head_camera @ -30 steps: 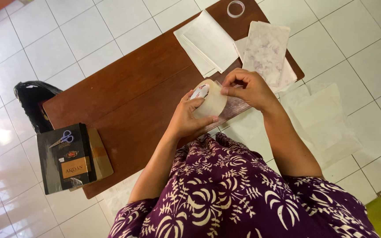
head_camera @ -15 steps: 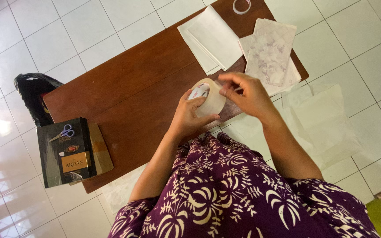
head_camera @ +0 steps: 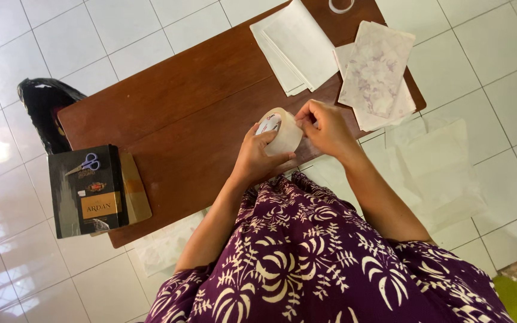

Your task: The person wraps a rectangular box with floral-patterned wrapping paper on a wooden table. They use scissors to cut the paper and clear tape to secure the folds, then place the wrapped item aside and begin wrapping a second item.

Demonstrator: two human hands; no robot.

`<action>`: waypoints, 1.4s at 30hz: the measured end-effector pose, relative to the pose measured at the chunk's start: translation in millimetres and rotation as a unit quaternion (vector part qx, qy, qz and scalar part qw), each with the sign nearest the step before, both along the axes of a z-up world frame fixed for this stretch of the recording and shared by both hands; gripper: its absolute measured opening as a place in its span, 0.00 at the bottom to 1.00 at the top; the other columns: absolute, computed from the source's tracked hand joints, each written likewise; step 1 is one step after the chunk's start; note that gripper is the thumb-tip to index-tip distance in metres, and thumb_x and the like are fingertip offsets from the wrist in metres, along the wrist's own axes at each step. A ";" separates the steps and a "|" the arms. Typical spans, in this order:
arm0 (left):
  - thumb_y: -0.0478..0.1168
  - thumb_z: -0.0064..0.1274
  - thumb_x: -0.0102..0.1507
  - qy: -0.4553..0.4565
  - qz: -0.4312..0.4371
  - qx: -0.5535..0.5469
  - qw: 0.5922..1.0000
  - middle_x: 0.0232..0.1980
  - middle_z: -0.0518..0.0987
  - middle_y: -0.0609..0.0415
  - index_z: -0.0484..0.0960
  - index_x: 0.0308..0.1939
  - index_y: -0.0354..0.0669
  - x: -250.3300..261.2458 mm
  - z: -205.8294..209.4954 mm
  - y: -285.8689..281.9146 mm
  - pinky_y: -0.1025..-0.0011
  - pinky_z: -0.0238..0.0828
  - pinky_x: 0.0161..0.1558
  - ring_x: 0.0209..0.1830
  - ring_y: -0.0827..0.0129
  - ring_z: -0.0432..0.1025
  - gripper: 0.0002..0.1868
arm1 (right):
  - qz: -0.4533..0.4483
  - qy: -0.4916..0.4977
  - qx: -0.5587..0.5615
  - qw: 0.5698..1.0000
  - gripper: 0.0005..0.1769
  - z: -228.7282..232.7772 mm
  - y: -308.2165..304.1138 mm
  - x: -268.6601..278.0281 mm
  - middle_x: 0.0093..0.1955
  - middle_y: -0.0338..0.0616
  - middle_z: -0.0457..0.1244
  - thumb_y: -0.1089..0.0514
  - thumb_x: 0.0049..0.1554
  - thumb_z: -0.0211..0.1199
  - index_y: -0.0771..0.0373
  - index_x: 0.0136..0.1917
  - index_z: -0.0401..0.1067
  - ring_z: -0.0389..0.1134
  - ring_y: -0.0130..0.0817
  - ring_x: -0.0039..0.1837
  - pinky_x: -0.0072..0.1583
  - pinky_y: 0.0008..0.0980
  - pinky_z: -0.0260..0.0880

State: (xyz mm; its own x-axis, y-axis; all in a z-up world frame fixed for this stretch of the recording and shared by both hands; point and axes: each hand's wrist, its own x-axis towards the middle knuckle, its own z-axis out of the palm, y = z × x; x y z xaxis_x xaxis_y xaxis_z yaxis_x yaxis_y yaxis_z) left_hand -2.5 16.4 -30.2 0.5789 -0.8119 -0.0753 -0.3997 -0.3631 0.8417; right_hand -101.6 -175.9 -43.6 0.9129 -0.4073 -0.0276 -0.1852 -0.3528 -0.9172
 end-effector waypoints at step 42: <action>0.52 0.70 0.50 -0.097 0.264 0.070 0.957 0.34 0.83 0.48 0.81 0.36 0.40 194.5 -47.8 294.5 0.52 0.48 0.76 0.44 0.57 0.78 0.22 | 0.243 -0.023 -0.012 0.970 0.05 -11.6 281.5 309.0 0.45 0.41 0.69 0.59 0.59 0.67 0.63 0.47 0.79 0.69 0.31 0.42 0.45 0.32 0.70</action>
State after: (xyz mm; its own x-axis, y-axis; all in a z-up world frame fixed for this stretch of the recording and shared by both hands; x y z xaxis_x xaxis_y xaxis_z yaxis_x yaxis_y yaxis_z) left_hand 192.0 310.9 -78.0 0.9202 -0.3913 -0.0118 -0.2727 -0.6623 0.6979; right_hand 207.4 105.6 -55.2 0.9973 0.0703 0.0209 0.0479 -0.4088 -0.9114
